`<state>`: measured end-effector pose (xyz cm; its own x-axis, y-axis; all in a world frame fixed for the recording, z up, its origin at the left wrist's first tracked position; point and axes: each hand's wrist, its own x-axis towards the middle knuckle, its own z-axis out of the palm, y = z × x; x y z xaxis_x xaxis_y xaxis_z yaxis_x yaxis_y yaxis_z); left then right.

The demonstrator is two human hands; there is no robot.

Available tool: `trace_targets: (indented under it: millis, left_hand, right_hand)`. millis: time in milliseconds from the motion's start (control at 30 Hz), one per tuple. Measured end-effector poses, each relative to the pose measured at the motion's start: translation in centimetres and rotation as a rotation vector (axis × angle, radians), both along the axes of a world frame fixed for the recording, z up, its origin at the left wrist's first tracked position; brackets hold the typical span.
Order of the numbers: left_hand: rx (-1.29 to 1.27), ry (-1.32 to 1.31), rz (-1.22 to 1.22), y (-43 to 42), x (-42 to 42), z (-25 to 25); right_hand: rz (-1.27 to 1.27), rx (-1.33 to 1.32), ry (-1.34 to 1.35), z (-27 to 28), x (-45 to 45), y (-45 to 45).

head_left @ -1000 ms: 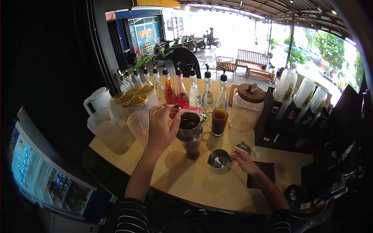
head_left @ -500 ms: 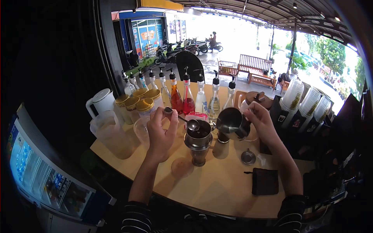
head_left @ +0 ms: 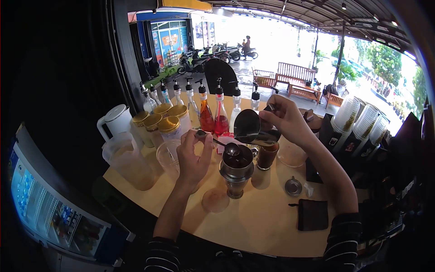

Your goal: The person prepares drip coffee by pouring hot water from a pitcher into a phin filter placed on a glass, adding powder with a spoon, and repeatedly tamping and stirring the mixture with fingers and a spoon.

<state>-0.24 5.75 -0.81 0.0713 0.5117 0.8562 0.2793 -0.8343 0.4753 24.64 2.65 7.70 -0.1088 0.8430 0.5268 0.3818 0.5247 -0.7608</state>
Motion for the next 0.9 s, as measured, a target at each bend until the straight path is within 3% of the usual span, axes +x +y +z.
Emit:
trace_targets:
  millis: [333,400,600,900]
  left_hand:
    - [0.023,0.029,-0.011,0.2,0.0,-0.1]
    - [0.018,0.029,-0.015,0.2,-0.1,0.0]
    - [0.035,0.039,-0.006,0.1,0.0,0.0]
    - [-0.027,-0.002,-0.027,-0.3,0.2,0.1]
  right_hand:
    - [-0.032,-0.077,-0.078,1.4,-1.6,-0.8]
    - [-0.109,-0.032,-0.221,1.7,-1.6,-0.9]
    - [-0.066,-0.043,-0.116,1.1,-1.1,-0.9]
    - [-0.094,-0.037,-0.161,0.7,-0.4,-0.9]
